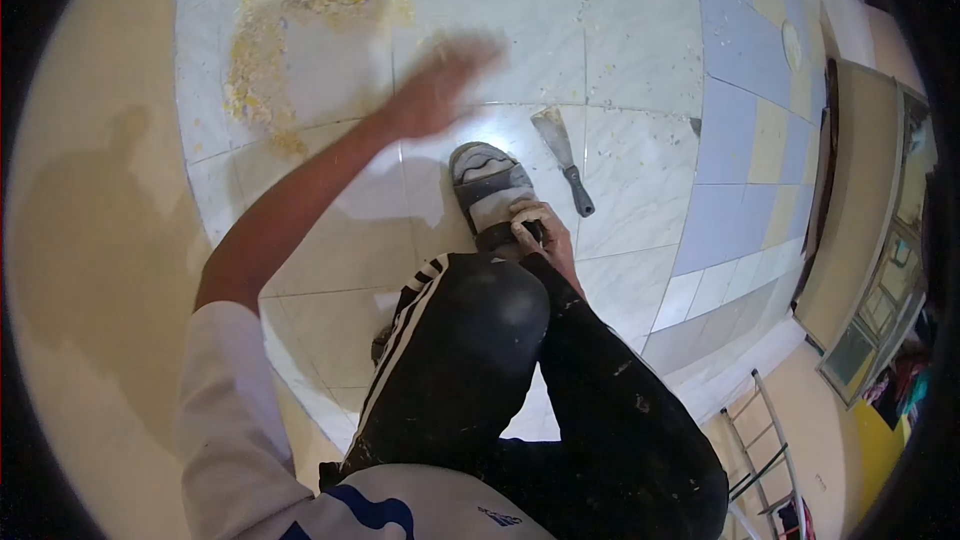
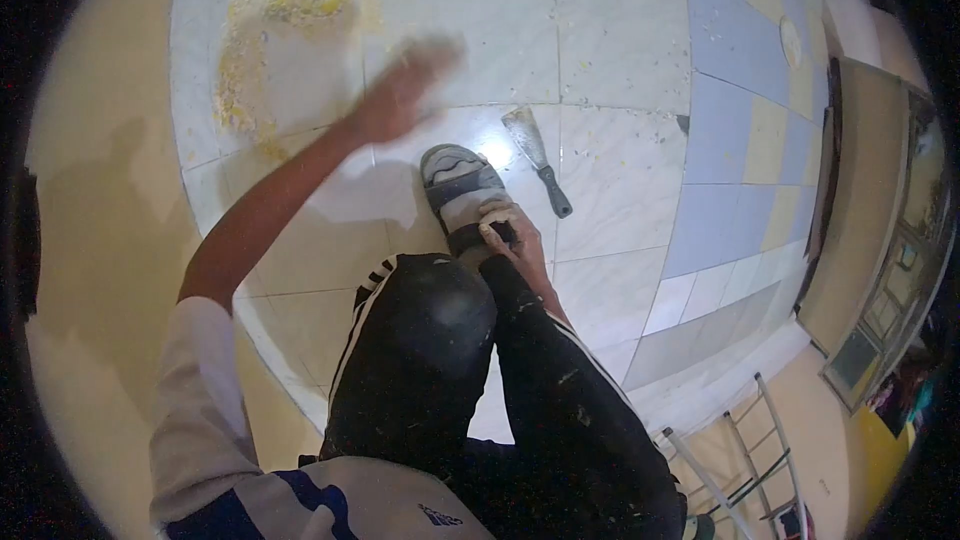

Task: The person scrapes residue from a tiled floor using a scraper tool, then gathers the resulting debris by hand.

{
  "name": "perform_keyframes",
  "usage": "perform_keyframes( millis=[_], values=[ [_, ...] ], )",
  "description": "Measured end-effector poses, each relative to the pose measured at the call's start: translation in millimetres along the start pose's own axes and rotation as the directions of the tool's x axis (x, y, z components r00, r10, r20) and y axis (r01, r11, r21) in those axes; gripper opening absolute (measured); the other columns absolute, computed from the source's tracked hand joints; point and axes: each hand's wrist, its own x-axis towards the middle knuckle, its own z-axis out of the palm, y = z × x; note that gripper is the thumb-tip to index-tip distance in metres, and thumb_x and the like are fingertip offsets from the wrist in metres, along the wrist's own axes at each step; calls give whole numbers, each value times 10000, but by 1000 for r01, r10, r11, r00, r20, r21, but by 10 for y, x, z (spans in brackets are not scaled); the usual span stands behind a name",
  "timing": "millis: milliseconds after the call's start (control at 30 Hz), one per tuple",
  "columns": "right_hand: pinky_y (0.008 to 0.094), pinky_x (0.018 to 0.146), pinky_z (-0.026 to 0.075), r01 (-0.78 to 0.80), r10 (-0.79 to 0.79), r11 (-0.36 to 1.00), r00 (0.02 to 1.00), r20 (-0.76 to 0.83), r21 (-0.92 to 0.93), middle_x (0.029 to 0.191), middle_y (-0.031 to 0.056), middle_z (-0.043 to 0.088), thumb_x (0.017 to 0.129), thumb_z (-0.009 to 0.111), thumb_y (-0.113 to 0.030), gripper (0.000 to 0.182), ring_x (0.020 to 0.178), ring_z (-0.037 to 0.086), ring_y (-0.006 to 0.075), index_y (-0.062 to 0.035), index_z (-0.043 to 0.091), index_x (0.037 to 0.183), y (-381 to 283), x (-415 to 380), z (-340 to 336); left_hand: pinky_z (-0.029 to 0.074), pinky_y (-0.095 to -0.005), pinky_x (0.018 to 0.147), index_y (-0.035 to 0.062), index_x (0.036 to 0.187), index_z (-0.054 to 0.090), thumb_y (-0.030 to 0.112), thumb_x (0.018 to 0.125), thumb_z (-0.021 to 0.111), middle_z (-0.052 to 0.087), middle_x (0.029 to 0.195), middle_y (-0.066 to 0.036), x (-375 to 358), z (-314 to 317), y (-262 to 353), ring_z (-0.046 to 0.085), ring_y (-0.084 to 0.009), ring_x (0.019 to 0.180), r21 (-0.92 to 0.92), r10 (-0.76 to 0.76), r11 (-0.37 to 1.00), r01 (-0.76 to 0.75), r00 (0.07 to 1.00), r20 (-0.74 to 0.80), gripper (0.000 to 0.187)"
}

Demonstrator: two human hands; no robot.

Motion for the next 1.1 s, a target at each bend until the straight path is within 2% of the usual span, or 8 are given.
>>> perform_keyframes(
  millis=[67,200,333,400,600,800,1000,1100],
  values=[
    [354,1005,484,-19,19,1000,999,25,-2,1189,123,685,981,720,-90,89,1143,639,252,-46,693,1053,33,10,-10,137,-547,1312,182,1677,237,648,996,541,237,1736,-87,-235,150,393,206,-332,1601,-162,186,978,-130,893,409,880],
    [354,1004,488,-21,23,999,999,33,-38,1191,116,690,979,722,-81,98,1152,637,250,-49,695,1067,9,32,-13,158,-472,1324,97,1674,204,779,957,413,216,1737,-115,-410,319,433,175,-308,1610,-273,286,946,-176,851,441,1013],
    [346,986,494,-58,58,998,998,18,21,1158,100,704,966,735,-71,109,1126,646,234,-48,702,1068,49,46,7,184,-452,1319,82,1677,178,707,1007,446,219,1734,-133,-245,211,271,233,-325,1591,-208,102,978,5,860,501,955],
    [342,979,498,-85,85,996,996,13,-15,1142,94,710,959,740,-64,117,1108,652,227,-48,705,1069,33,48,-26,192,-476,1311,110,1679,202,494,1005,622,205,1743,-128,-74,117,-44,248,-307,1592,-78,18,997,15,911,411,882],
    [349,975,503,5,-5,999,1000,4,-38,1147,103,714,970,728,-82,117,1090,663,242,-44,712,1080,76,23,-20,164,-438,1319,103,1668,242,388,1068,544,242,1731,-133,225,-461,-1076,248,-284,1592,335,-77,941,37,991,108,730],
    [345,976,496,6,-6,1000,1000,-26,-14,1145,109,708,973,727,-92,110,1097,656,239,-37,708,1066,150,4,16,217,-449,1309,127,1657,293,395,1033,615,299,1711,-113,-189,20,-256,293,-273,1576,-37,206,977,-208,900,384,751],
    [322,978,474,-21,24,998,999,-49,61,1130,98,684,986,722,-98,113,1089,635,208,-19,700,1063,63,-30,63,238,-458,1302,109,1614,372,410,1042,611,320,1707,-75,217,-82,-780,333,-268,1556,382,47,921,-71,996,72,688],
    [308,978,464,-6,10,999,998,-59,53,1114,82,673,987,717,-84,95,1076,622,181,-16,693,1048,94,-23,37,254,-482,1290,136,1549,494,382,1032,631,335,1702,-76,477,-63,-1005,340,-275,1554,326,123,942,-82,987,-106,589]
  ],
)
